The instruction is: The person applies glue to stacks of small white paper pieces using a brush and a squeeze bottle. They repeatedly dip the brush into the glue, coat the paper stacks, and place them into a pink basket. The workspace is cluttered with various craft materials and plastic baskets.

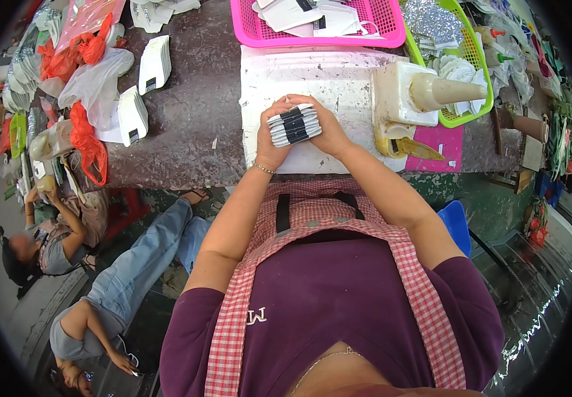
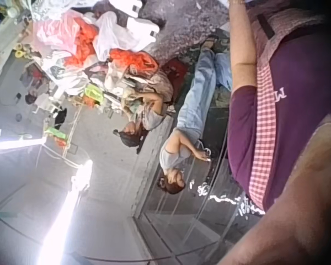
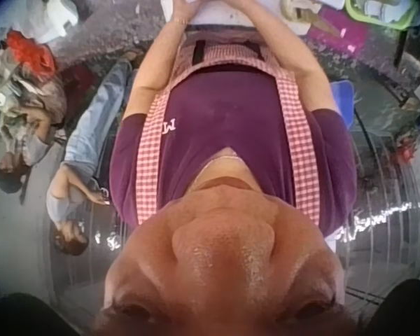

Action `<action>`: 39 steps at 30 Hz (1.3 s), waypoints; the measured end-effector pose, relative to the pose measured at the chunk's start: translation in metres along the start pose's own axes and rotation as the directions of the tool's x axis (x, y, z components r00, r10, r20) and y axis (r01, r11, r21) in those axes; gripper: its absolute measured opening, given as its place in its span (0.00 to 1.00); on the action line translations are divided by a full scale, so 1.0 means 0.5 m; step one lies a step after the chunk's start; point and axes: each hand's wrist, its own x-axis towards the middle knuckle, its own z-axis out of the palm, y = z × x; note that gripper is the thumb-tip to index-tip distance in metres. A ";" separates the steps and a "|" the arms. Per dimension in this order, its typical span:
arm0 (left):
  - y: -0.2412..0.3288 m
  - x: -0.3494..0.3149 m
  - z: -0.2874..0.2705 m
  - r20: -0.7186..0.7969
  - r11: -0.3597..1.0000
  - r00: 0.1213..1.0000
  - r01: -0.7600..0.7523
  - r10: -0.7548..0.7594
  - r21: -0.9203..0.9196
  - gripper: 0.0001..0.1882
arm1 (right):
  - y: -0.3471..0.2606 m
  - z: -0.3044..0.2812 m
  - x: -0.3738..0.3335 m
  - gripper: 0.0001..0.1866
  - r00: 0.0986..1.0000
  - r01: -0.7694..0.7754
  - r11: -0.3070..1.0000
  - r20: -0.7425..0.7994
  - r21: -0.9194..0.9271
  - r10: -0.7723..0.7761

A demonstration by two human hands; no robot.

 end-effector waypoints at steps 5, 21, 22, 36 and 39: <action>0.041 0.008 -0.007 -0.066 0.982 0.982 0.174 -0.179 -0.080 0.23 | -0.019 -0.006 0.004 0.32 0.974 -0.220 0.974 0.070 0.056 0.216; 0.355 0.018 -0.043 0.125 0.356 0.875 0.316 -0.467 -0.880 0.43 | -0.372 -0.098 -0.059 0.18 0.976 -0.212 0.959 -0.011 0.185 0.218; 0.358 0.021 -0.059 0.125 0.377 0.877 0.323 -0.464 -0.868 0.45 | -0.383 -0.115 -0.067 0.17 0.977 -0.207 0.972 -0.031 0.111 0.211; 0.418 0.003 -0.051 0.471 0.555 0.734 0.679 -0.489 -0.481 0.38 | -0.399 -0.194 -0.152 0.22 0.963 -0.268 0.960 0.043 0.082 0.266; 0.425 -0.018 -0.041 0.573 0.384 0.653 0.757 -0.496 -0.529 0.43 | -0.448 -0.210 -0.152 0.25 0.933 -0.352 0.921 0.138 0.167 0.332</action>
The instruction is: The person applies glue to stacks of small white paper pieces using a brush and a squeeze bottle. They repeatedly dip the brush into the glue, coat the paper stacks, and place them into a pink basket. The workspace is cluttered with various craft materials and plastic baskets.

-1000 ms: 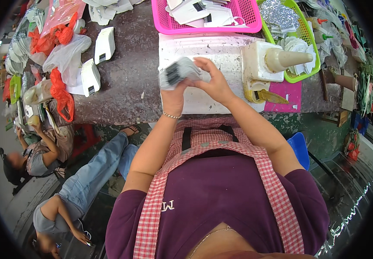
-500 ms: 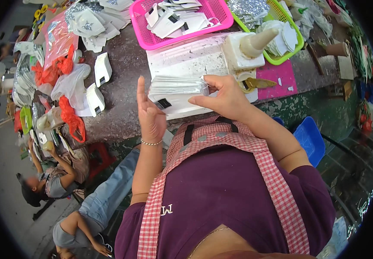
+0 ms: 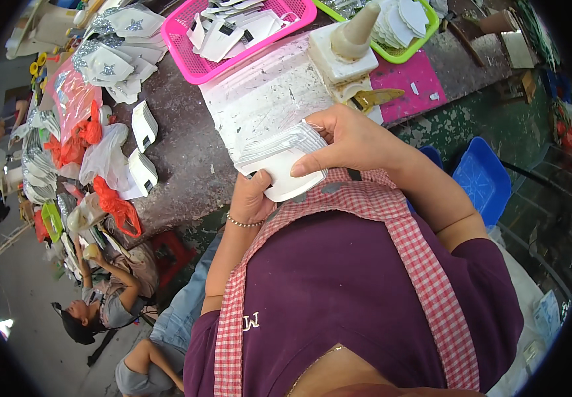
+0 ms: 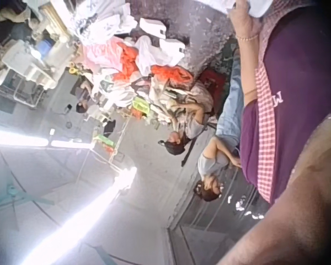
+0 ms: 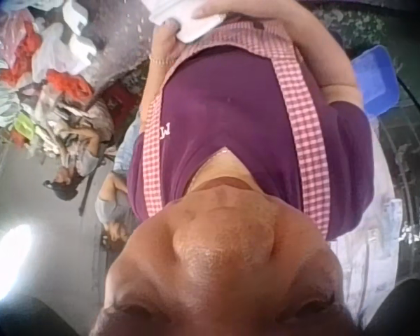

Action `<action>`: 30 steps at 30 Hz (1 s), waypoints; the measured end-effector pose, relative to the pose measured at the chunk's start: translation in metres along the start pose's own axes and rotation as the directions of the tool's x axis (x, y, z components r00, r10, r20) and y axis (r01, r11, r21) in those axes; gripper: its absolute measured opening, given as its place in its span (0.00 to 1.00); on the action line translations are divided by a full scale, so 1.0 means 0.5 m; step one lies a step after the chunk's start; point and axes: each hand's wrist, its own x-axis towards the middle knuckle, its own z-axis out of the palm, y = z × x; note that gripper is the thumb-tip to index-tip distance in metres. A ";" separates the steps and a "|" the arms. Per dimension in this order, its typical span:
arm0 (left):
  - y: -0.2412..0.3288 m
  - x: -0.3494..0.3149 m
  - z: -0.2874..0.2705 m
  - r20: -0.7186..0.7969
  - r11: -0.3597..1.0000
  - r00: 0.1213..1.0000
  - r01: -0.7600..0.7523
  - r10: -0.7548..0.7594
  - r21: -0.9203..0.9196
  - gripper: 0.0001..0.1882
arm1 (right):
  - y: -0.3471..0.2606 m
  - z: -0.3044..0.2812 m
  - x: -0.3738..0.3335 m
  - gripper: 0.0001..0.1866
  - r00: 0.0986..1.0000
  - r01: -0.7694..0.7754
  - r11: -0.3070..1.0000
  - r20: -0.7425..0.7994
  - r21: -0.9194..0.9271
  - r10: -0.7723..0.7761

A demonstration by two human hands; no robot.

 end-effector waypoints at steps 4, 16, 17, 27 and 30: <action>-0.023 -0.004 -0.007 -0.051 0.994 0.999 -0.001 -0.005 -0.105 0.43 | -0.003 -0.008 0.001 0.26 0.997 0.024 0.952 -0.068 -0.307 -0.047; 0.004 -0.013 0.014 -0.043 0.998 0.999 0.007 -0.004 0.064 0.40 | 0.066 0.007 0.028 0.27 0.987 0.094 0.984 -0.144 0.152 -0.072; -0.002 -0.014 0.008 -0.029 0.999 1.000 -0.001 0.002 0.045 0.40 | 0.070 0.007 0.031 0.27 0.990 0.088 0.977 -0.124 0.192 -0.065; 0.018 -0.010 0.024 -0.159 0.993 0.986 -0.040 0.057 0.111 0.35 | 0.046 0.009 0.023 0.25 0.984 0.035 0.993 -0.172 -0.117 -0.055; 0.015 -0.011 0.023 -0.144 0.996 0.989 -0.032 0.044 0.086 0.35 | 0.055 -0.001 0.021 0.25 0.997 -0.014 0.986 -0.074 0.166 0.027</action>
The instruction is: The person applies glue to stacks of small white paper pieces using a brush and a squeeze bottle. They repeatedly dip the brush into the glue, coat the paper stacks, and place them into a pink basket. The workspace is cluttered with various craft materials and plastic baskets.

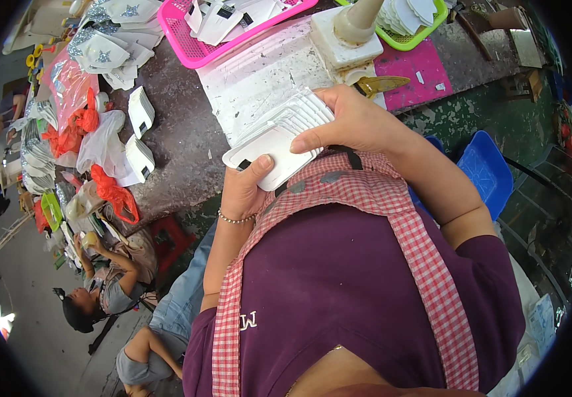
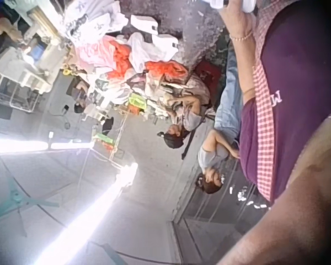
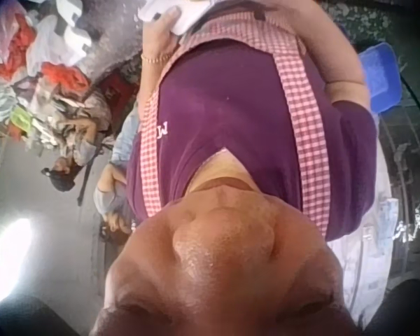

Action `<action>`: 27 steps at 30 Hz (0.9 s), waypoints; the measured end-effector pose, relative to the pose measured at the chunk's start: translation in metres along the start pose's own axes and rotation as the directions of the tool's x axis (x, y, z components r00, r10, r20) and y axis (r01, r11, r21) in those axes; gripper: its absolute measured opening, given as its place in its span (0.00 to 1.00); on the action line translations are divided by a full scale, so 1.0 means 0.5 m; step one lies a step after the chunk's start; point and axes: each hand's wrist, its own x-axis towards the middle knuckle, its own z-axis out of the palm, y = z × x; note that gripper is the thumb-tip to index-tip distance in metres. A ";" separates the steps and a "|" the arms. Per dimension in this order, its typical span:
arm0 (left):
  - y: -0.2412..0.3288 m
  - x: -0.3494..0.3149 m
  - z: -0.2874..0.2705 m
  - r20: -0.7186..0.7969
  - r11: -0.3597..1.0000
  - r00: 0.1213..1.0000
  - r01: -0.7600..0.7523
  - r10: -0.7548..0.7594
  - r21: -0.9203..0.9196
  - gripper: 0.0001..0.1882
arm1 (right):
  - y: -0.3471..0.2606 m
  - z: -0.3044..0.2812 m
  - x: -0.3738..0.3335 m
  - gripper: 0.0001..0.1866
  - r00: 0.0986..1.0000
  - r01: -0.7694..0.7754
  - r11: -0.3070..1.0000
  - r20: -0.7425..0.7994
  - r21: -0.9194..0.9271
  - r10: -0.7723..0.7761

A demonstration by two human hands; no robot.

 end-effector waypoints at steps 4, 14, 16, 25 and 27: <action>-0.012 -0.001 -0.003 -0.003 1.000 1.000 0.009 -0.009 0.007 0.36 | 0.003 -0.007 -0.006 0.25 0.998 -0.027 0.999 0.051 0.017 0.026; 0.016 0.028 -0.033 0.053 0.992 0.991 -0.123 0.122 0.026 0.52 | 0.016 -0.005 -0.027 0.21 0.998 -0.013 0.996 -0.064 -0.084 0.007; 0.055 0.043 -0.044 0.211 0.799 0.944 -0.326 0.252 0.505 0.60 | 0.016 -0.011 -0.032 0.19 0.999 -0.002 0.987 -0.047 -0.163 -0.005; 0.067 0.071 0.018 0.238 0.816 0.919 0.135 -0.316 0.563 0.35 | 0.041 -0.016 -0.053 0.16 0.977 -0.130 0.966 -0.135 0.221 0.162; 0.056 0.078 0.005 0.241 0.846 0.920 0.152 -0.310 0.511 0.33 | 0.097 -0.058 -0.064 0.19 0.919 -0.102 0.922 -0.319 0.373 0.231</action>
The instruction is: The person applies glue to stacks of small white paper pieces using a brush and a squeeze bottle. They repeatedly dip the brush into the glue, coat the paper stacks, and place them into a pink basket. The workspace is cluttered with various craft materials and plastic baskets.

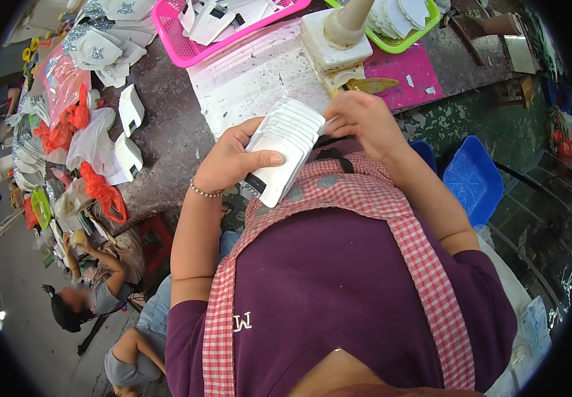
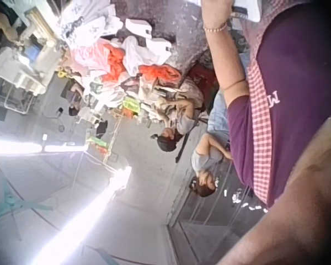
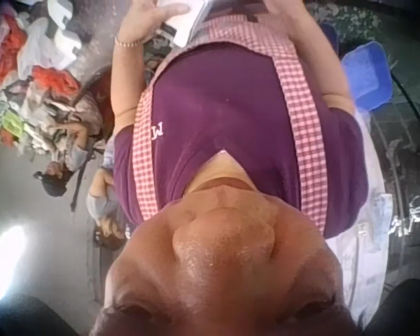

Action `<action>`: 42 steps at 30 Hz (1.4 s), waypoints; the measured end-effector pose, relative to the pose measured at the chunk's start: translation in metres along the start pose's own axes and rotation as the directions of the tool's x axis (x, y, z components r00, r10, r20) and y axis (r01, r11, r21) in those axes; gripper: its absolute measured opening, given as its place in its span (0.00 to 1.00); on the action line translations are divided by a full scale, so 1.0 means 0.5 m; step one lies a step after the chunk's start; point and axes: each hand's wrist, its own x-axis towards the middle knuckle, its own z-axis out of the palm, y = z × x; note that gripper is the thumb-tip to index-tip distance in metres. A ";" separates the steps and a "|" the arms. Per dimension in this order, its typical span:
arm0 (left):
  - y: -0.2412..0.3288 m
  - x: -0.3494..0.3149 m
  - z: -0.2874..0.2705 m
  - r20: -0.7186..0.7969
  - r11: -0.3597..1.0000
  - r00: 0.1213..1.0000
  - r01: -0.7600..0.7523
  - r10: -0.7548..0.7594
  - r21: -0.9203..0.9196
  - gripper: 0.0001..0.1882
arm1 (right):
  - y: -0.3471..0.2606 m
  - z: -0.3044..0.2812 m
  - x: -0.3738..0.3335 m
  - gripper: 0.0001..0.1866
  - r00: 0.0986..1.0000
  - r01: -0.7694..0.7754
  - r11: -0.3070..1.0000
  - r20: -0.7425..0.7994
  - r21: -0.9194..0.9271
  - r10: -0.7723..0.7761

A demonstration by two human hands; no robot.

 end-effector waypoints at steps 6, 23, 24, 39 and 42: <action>-0.016 0.005 -0.011 -0.027 0.995 1.000 0.013 -0.016 -0.095 0.33 | 0.111 -0.208 0.074 0.23 0.890 -0.002 1.000 -0.455 -0.021 -0.008; -0.016 0.009 -0.039 -0.032 0.985 0.992 0.115 -0.120 -0.129 0.40 | 0.093 -0.177 0.043 0.11 0.862 0.299 0.685 -0.119 -0.664 -0.492; -0.016 0.011 -0.043 -0.027 0.987 0.992 0.117 -0.121 -0.108 0.40 | 0.081 -0.172 0.042 0.11 0.882 0.298 0.743 -0.125 -0.600 -0.455; 0.007 -0.016 -0.055 0.030 0.984 0.987 0.157 -0.155 -0.079 0.36 | -0.102 0.048 -0.013 0.14 0.395 0.917 0.201 0.724 -0.344 -0.566; -0.010 -0.030 -0.064 -0.001 0.990 0.992 0.126 -0.126 -0.061 0.35 | -0.114 0.037 -0.035 0.13 0.459 0.887 0.279 0.764 -0.368 -0.454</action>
